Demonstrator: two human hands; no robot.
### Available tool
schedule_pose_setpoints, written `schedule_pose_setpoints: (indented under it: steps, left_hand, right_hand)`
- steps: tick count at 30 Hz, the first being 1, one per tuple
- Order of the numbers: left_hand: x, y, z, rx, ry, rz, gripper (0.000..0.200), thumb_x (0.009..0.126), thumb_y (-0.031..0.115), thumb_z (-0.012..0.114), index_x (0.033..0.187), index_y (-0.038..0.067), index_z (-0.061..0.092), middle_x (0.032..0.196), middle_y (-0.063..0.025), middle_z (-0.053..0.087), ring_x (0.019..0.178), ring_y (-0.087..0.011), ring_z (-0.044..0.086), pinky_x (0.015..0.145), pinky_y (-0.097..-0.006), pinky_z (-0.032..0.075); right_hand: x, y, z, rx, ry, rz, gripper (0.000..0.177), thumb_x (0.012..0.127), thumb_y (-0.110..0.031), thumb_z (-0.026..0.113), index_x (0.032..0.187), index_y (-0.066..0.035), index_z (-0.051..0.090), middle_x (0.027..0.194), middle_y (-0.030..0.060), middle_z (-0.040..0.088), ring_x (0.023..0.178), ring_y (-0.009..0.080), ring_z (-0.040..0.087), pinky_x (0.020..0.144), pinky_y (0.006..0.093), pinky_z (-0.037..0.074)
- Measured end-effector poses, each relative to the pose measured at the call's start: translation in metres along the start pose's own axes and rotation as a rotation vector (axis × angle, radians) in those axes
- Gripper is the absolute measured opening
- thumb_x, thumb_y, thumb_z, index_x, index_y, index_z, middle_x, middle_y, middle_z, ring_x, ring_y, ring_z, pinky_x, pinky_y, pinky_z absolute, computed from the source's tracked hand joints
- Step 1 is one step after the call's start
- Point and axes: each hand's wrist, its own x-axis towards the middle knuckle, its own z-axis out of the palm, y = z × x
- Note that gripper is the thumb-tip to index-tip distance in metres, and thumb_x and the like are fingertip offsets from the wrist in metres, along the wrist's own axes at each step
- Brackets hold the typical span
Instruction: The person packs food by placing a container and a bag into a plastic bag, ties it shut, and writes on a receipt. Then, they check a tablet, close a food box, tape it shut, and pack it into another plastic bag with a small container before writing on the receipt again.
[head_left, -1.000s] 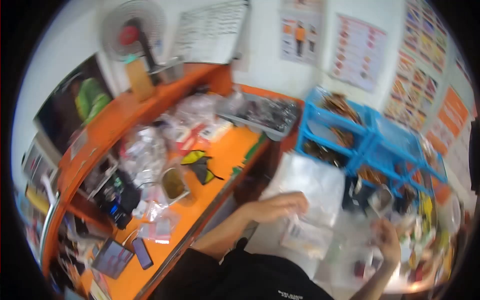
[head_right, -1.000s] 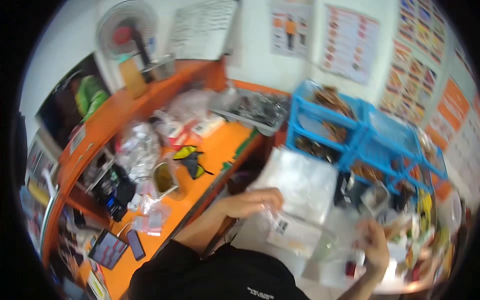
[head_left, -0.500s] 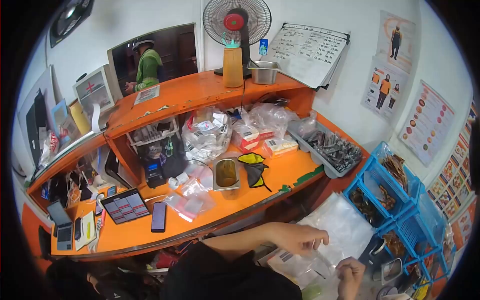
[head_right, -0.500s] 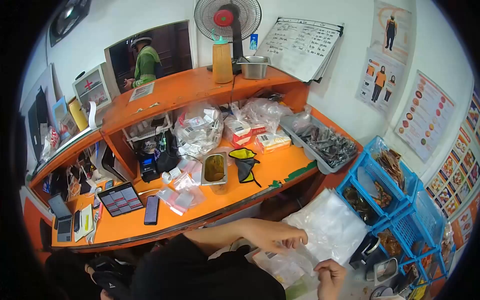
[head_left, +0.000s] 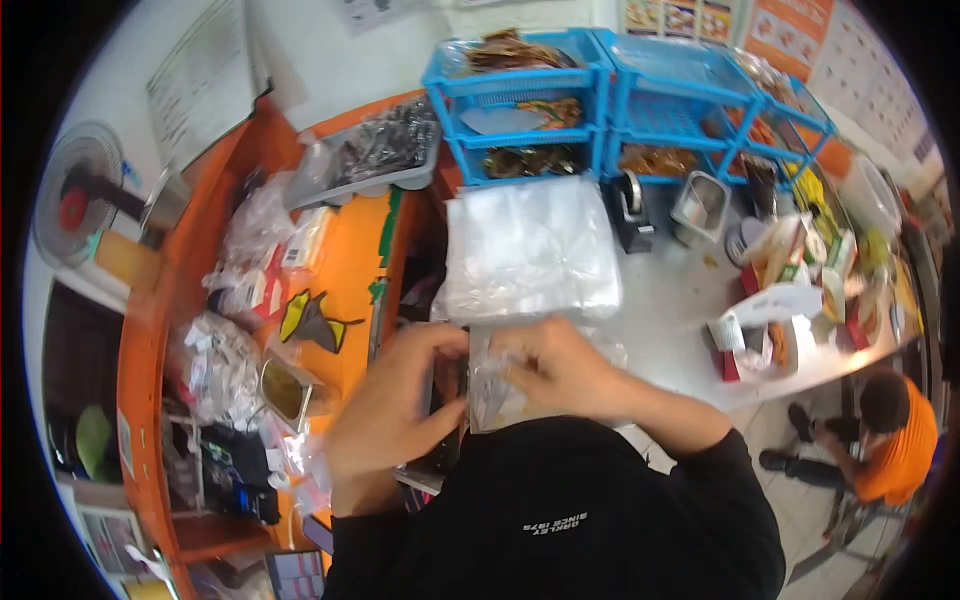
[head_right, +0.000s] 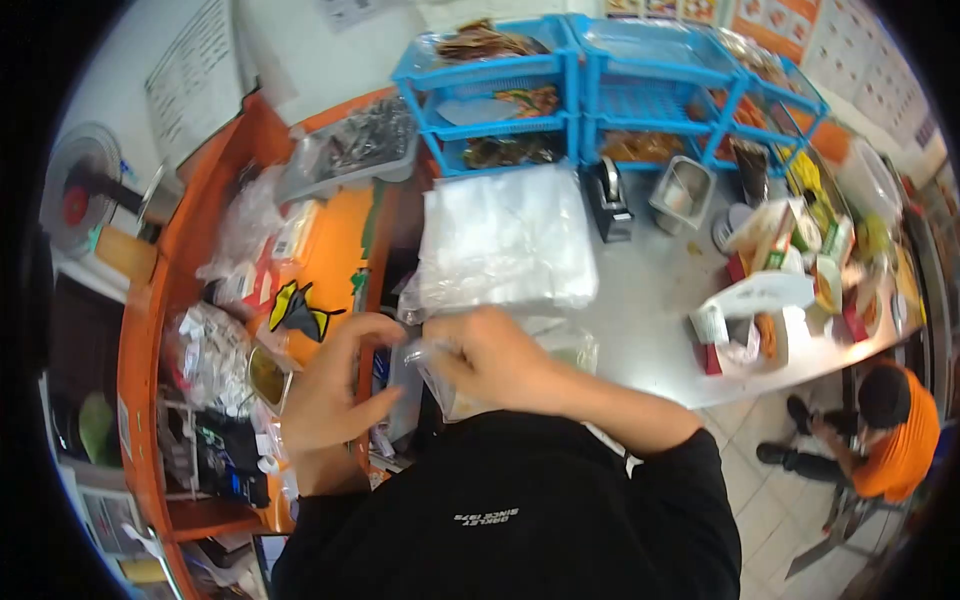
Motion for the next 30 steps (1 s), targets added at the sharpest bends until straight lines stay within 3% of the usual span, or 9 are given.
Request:
schedule_pose_setpoints:
  steps: [2,3,5,8,14,19,23,26,30]
  left_hand:
    - [0.001,-0.006,-0.029,0.442,-0.152,0.284,0.091,0.063,0.029,0.079,0.136,0.002,0.031,0.134,-0.0216,0.039,0.125,-0.0359,0.039,0.102,-0.0433,0.034]
    - [0.013,-0.034,-0.016,0.452,-0.271,0.215,0.119,0.054,0.036,0.083,0.143,-0.001,0.013,0.148,-0.0234,0.014,0.139,-0.0381,0.008,0.113,-0.0459,0.012]
    - [0.047,-0.092,0.035,0.342,-0.388,0.323,0.118,0.057,0.039,0.081,0.144,-0.002,0.012,0.150,-0.0232,0.010,0.140,-0.0367,0.005,0.113,-0.0478,0.009]
    - [0.114,-0.148,0.095,0.822,-0.131,0.763,0.114,0.062,0.046,0.075,0.145,0.001,0.012,0.150,-0.0223,0.008,0.141,-0.0352,0.005,0.113,-0.0486,0.005]
    - [0.153,-0.139,0.138,0.779,-0.534,1.281,0.087,0.083,0.049,0.055,0.145,0.004,0.015,0.150,-0.0182,0.016,0.140,-0.0313,0.013,0.114,-0.0454,0.009]
    - [0.123,-0.135,0.142,-0.080,-1.139,-0.144,0.070,0.091,0.045,0.049,0.142,0.004,0.026,0.146,-0.0160,0.026,0.137,-0.0294,0.022,0.112,-0.0402,0.017]
    - [0.125,-0.177,0.172,-0.503,-0.983,-0.352,0.061,0.093,0.050,0.046,0.134,0.006,0.042,0.143,-0.0122,0.033,0.133,-0.0282,0.029,0.108,-0.0384,0.024]
    - [0.145,-0.190,0.190,0.021,-0.451,0.829,0.023,0.082,0.030,0.060,0.092,0.009,0.058,0.112,-0.0078,0.054,0.115,-0.0237,0.047,0.099,-0.0339,0.035]
    - [0.153,-0.187,0.190,0.210,-0.387,0.982,0.020,0.073,0.029,0.062,0.078,0.010,0.057,0.088,-0.0047,0.054,0.090,-0.0251,0.052,0.082,-0.0363,0.042]
  right_hand:
    - [0.002,-0.007,-0.015,0.029,0.035,0.138,0.009,0.078,-0.010,0.062,0.081,-0.002,0.061,0.053,0.0156,0.050,0.045,0.0263,0.050,0.046,0.0343,0.038]
    - [0.004,-0.005,-0.018,0.046,-0.017,0.087,0.008,0.078,-0.008,0.062,0.081,-0.001,0.060,0.055,0.0150,0.050,0.046,0.0236,0.050,0.047,0.0337,0.039]
    - [0.009,0.007,-0.003,0.130,-0.068,-0.225,0.008,0.080,-0.008,0.062,0.081,0.000,0.061,0.060,0.0154,0.056,0.053,0.0231,0.057,0.051,0.0358,0.044]
    - [0.015,0.006,0.025,-0.011,-0.469,-0.159,0.011,0.080,-0.010,0.064,0.082,0.000,0.063,0.067,0.0154,0.062,0.061,0.0268,0.062,0.057,0.0368,0.047]
    - [0.056,0.072,0.049,0.112,-0.460,0.027,0.018,0.075,-0.015,0.066,0.079,0.003,0.065,0.072,0.0183,0.063,0.072,0.0303,0.064,0.066,0.0381,0.049]
    - [0.081,0.173,0.038,0.088,-0.242,0.173,0.024,0.075,-0.020,0.070,0.069,0.002,0.062,0.058,0.0145,0.056,0.053,0.0274,0.052,0.056,0.0353,0.043]
    - [0.079,0.212,0.038,-0.117,-0.145,0.162,0.031,0.080,-0.022,0.067,0.064,0.002,0.056,0.053,0.0117,0.047,0.051,0.0198,0.046,0.053,0.0333,0.039]
    - [0.064,0.196,-0.005,0.012,0.047,0.309,0.027,0.086,-0.029,0.060,0.084,-0.002,0.060,0.067,0.0067,0.054,0.062,0.0167,0.052,0.060,0.0309,0.044]
    - [-0.030,0.168,-0.088,0.219,0.723,0.382,0.031,0.093,-0.033,0.052,0.100,-0.003,0.057,0.088,0.0050,0.059,0.077,0.0142,0.055,0.070,0.0281,0.047]
